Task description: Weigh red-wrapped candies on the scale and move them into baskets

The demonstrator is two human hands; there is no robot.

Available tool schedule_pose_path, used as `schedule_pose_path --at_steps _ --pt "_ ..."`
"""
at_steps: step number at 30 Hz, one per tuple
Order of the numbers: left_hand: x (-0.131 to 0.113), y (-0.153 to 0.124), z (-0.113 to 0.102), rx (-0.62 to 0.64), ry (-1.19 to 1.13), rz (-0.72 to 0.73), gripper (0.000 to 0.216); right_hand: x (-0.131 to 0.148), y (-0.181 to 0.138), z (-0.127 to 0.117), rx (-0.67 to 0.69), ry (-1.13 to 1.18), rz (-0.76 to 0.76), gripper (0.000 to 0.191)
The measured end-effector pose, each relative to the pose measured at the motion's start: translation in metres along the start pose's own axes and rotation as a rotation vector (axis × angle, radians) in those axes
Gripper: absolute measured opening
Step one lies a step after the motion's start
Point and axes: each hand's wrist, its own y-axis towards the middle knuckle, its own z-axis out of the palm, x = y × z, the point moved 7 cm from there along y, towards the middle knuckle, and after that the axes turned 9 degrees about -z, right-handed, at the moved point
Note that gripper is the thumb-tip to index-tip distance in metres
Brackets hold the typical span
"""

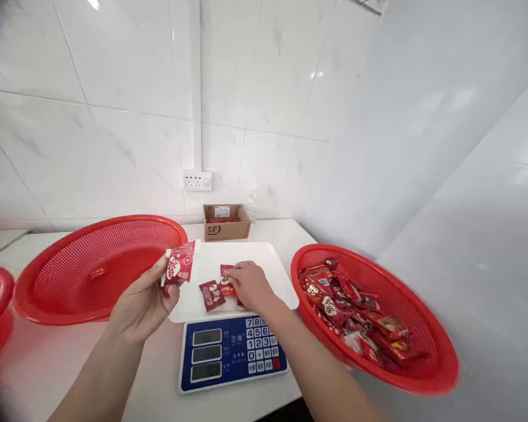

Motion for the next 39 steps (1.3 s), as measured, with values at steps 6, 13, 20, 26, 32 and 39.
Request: schedule_pose_path --at_steps 6,13,20,26,32,39 --pt "-0.004 -0.004 -0.003 0.008 0.008 0.002 0.014 0.014 -0.009 -0.009 -0.041 0.032 -0.046 0.027" --pt "-0.004 -0.003 0.000 0.056 0.020 0.002 0.012 0.028 -0.018 -0.010 -0.052 0.073 -0.108 0.019" --pt "-0.003 -0.004 -0.002 0.034 0.025 0.001 0.013 0.027 -0.025 -0.016 -0.052 0.080 -0.070 0.020" --pt "-0.004 -0.006 0.000 0.017 0.025 0.008 0.013 0.029 -0.029 -0.018 -0.031 0.090 -0.072 0.020" --pt "-0.003 -0.007 -0.002 0.012 0.018 0.002 0.014 0.009 -0.044 -0.026 0.017 0.137 0.115 0.031" --pt "-0.003 -0.007 0.003 0.023 0.016 -0.004 0.014 -0.010 -0.052 -0.018 0.111 0.180 0.196 0.040"
